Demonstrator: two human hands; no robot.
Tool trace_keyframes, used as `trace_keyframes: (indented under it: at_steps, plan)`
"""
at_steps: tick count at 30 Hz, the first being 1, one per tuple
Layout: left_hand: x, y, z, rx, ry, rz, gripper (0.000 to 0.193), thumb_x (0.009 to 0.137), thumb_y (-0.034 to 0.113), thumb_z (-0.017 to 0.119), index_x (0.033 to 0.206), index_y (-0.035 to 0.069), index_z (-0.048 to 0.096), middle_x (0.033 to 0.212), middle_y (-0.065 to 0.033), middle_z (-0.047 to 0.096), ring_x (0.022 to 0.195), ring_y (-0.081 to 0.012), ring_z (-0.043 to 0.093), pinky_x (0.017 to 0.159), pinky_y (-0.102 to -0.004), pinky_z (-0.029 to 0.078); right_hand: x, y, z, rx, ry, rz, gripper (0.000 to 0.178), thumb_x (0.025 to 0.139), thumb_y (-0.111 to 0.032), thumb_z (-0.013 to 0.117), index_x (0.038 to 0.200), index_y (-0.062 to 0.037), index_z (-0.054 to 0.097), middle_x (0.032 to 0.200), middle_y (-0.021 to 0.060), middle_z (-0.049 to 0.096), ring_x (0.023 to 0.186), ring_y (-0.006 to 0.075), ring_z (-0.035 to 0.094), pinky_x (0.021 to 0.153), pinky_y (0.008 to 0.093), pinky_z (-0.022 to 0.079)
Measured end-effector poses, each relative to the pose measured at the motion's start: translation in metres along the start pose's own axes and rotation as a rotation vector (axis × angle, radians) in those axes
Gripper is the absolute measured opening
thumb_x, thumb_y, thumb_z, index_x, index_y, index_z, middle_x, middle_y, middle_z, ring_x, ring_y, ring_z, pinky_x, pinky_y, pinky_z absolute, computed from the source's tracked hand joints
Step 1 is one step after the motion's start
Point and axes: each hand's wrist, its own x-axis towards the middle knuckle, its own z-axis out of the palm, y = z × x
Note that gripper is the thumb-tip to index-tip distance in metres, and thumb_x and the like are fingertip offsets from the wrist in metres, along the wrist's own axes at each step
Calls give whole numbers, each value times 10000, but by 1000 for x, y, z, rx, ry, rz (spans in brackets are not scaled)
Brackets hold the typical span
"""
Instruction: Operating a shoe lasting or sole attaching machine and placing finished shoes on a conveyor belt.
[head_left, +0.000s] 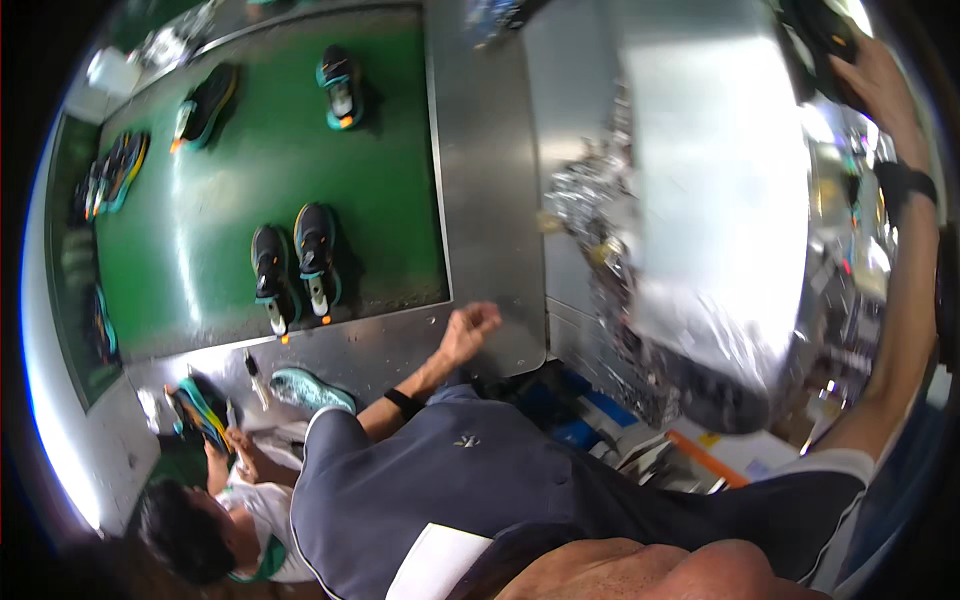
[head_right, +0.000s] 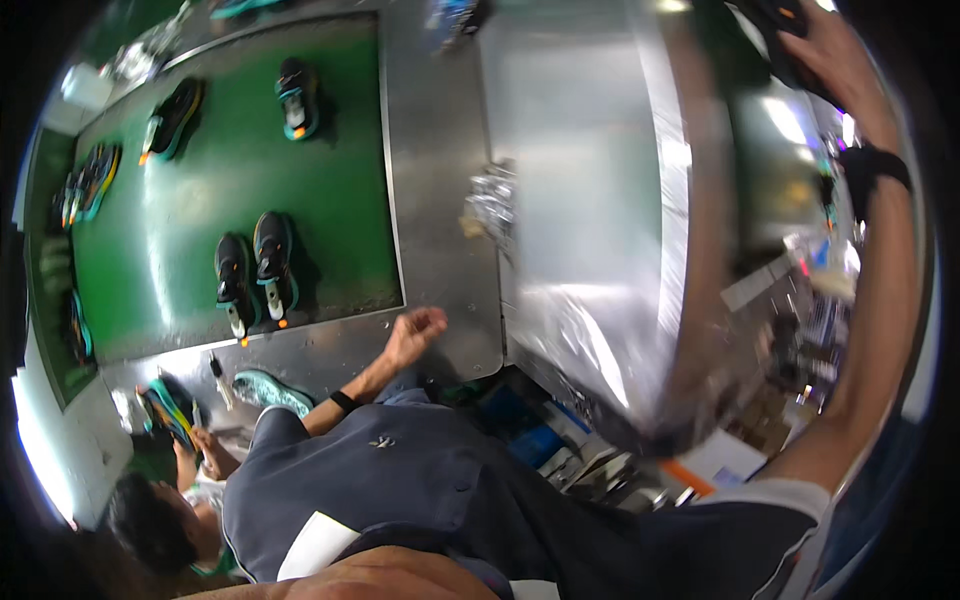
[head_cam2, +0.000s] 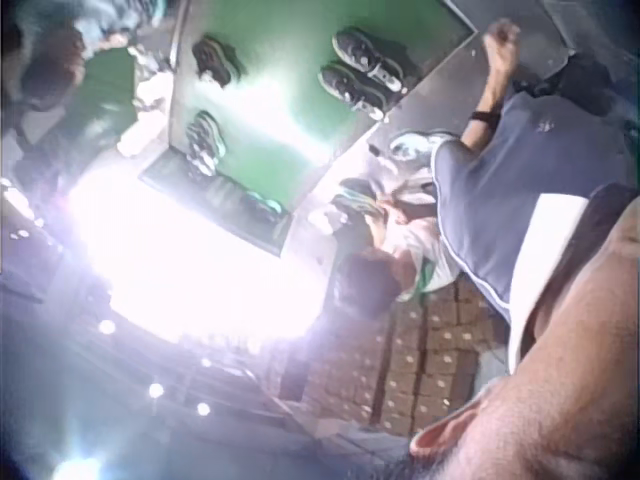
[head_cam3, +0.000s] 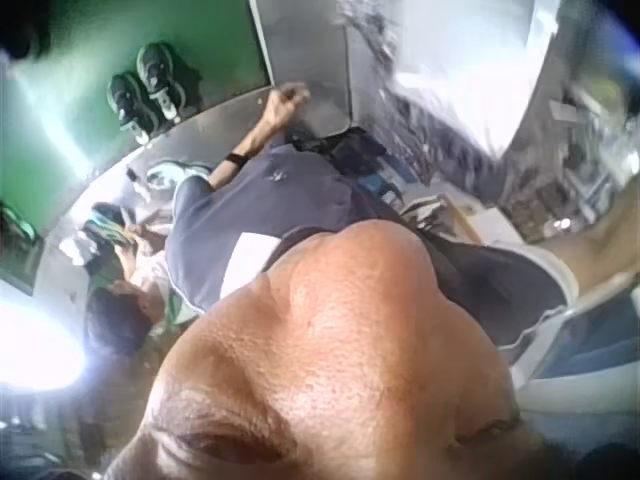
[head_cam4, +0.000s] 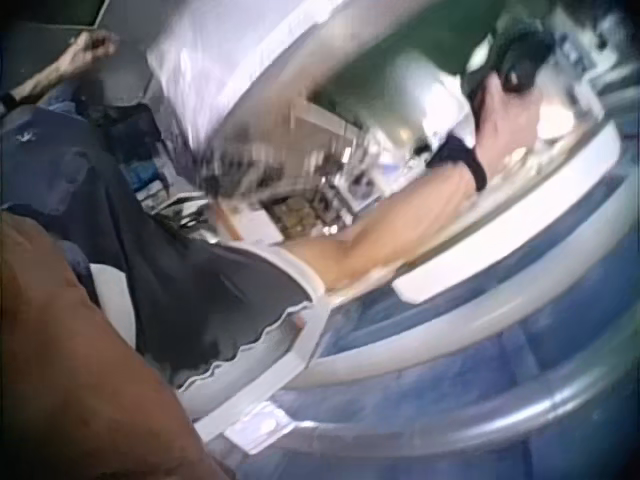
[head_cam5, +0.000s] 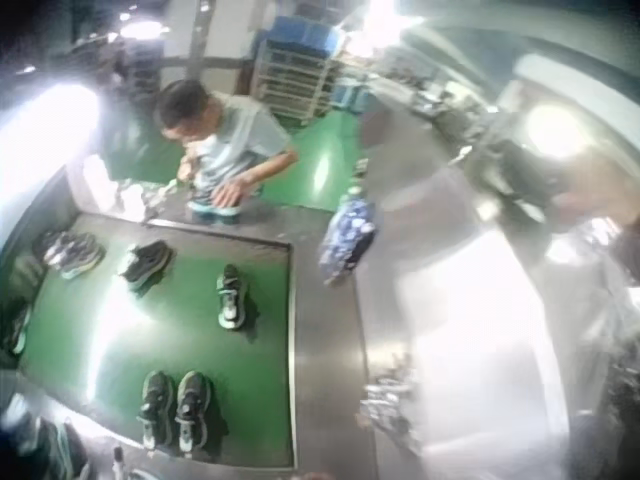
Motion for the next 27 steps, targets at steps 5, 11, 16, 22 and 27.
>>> trace_keyframes:
  at_steps: [5, 11, 16, 22, 27]
  plan:
    - [-32, 83, 60, 119, -602, -81, 476, 890, 205, 688, 1281, -20, 533, 1161, -142, 639, 1088, -206, 600, 938, -342, 476, -146, -85, -71, 437, 162, 323, 431, 701, -81, 672, 1124, -37, 601, 668, 110, 598, 594, 169, 564, 558, 324, 457]
    - [-77, 182, 167, 110, -1093, -4, 655, 885, 220, 698, 1409, -10, 379, 1340, -150, 526, 1215, -233, 521, 1033, -377, 414, -374, -100, -112, 853, 592, 599, 661, 685, -296, 856, 1170, 48, 569, 1021, 80, 665, 862, 161, 629, 767, 297, 501]
    - [-124, 202, 297, -174, -1241, 328, 994, 784, 323, 794, 1498, 11, 177, 1485, -170, 343, 1376, -265, 346, 1144, -416, 248, -560, -175, -97, 990, 664, 753, 592, 715, -176, 826, 1223, -26, 561, 1115, 112, 656, 986, 188, 649, 860, 322, 505]
    - [-227, 124, 417, -69, -1316, 56, 748, 830, 187, 728, 1431, -26, 335, 1292, -116, 531, 1181, -206, 520, 1010, -347, 408, -722, -274, -73, 979, 515, 1488, 584, 818, -382, 703, 1233, -2, 550, 876, 133, 696, 781, 162, 651, 679, 313, 506]
    - [-308, 40, 467, -40, -1439, -348, 475, 899, 106, 598, 1334, -4, 441, 1180, -109, 601, 1030, -197, 612, 903, -335, 495, -848, -381, -52, 1204, 1025, 1704, 585, 818, -311, 727, 1276, -3, 532, 935, 58, 661, 869, 106, 577, 765, 274, 477]
